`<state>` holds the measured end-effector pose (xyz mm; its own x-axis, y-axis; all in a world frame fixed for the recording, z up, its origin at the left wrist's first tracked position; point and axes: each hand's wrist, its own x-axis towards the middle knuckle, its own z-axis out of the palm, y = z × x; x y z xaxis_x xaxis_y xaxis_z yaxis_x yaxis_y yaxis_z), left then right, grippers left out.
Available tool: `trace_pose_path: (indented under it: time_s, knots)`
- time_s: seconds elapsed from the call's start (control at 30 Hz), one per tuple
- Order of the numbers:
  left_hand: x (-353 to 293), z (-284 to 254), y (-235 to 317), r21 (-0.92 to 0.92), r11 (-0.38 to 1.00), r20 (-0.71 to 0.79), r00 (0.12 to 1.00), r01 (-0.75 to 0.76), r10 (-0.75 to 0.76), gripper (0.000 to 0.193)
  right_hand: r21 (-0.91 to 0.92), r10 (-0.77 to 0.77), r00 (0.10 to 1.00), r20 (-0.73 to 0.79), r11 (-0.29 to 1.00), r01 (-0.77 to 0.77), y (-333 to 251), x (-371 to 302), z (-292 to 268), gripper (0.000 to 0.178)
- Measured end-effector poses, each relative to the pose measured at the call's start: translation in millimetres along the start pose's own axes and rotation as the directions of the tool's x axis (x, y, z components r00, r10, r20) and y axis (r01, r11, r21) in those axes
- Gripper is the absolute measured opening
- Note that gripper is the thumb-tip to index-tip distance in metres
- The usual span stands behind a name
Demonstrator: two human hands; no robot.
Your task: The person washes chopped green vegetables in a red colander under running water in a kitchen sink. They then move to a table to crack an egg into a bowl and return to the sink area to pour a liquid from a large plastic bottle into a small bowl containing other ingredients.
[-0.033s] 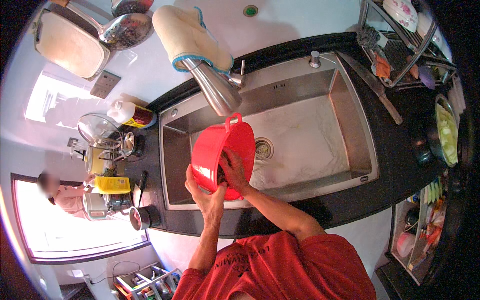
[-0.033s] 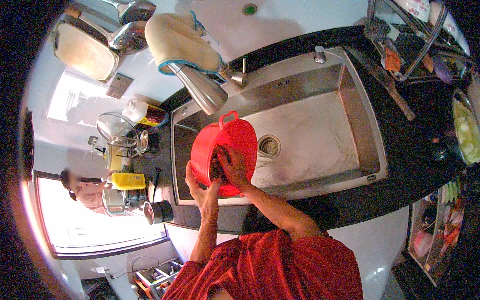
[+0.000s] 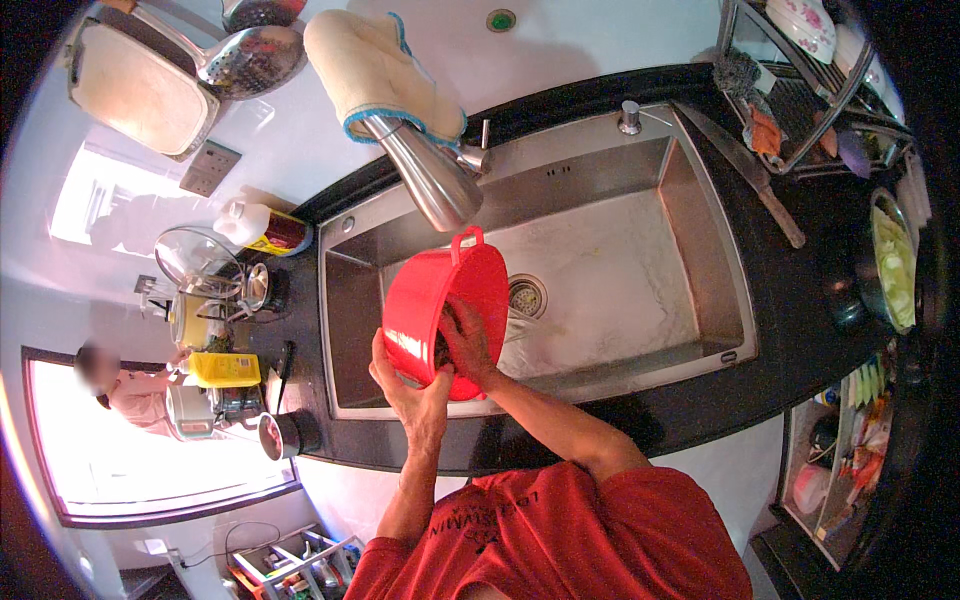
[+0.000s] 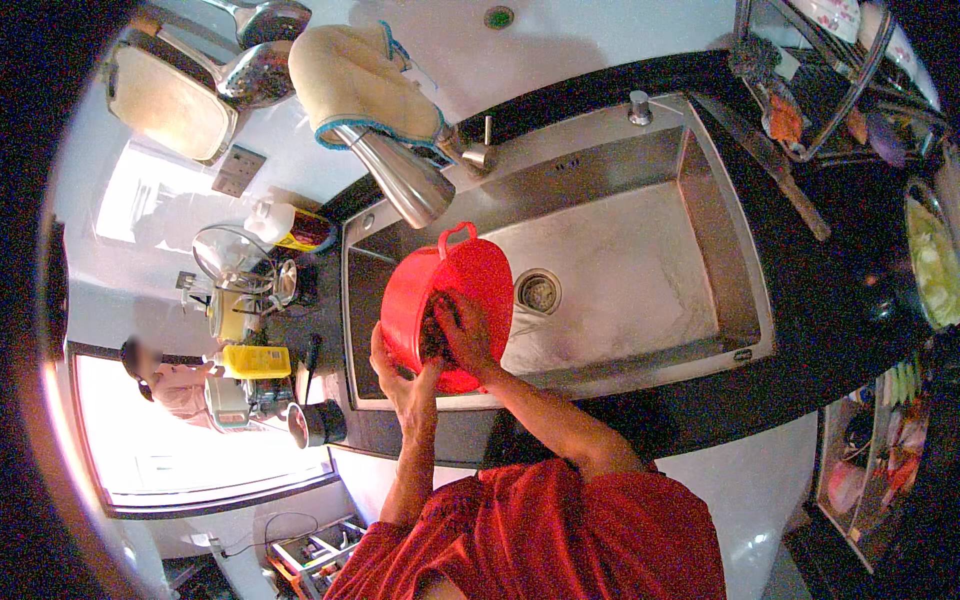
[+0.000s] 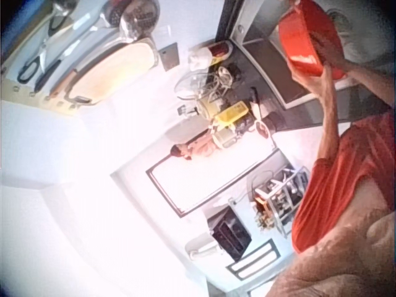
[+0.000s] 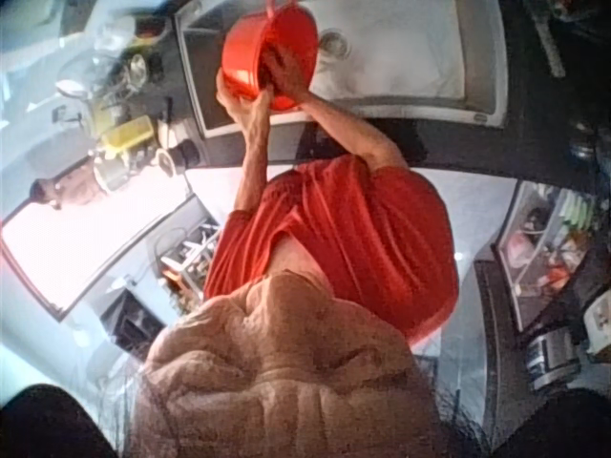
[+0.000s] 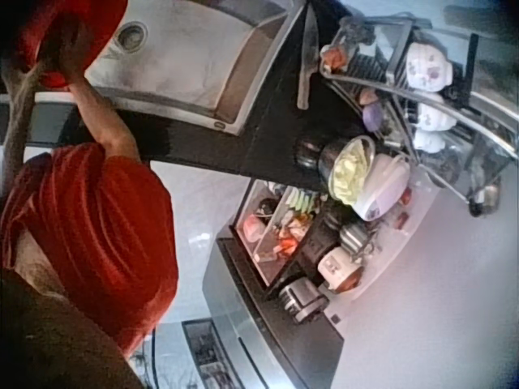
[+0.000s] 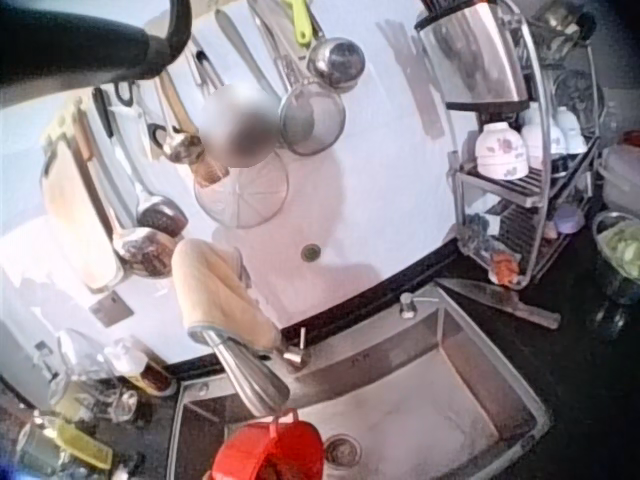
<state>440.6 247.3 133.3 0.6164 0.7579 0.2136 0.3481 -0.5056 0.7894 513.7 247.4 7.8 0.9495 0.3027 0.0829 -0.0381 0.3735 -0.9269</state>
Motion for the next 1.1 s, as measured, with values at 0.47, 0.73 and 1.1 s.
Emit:
trace_pose_path:
  time_s: [0.47,0.73,1.1]
  knots:
    - [-9,0,11,0.119,0.986,0.010,0.994,-0.113,0.113,0.091,0.253,0.012,1.000,0.029,0.967,-0.019,16,-8,11,0.029]
    - [-12,2,12,0.113,0.984,0.017,0.991,-0.137,0.136,0.092,0.609,0.191,0.977,0.095,0.765,-0.209,33,-12,18,0.029]
    - [-15,0,19,0.134,0.980,0.021,0.989,-0.146,0.144,0.092,0.336,0.077,0.995,0.056,0.938,-0.091,10,-11,9,0.028]
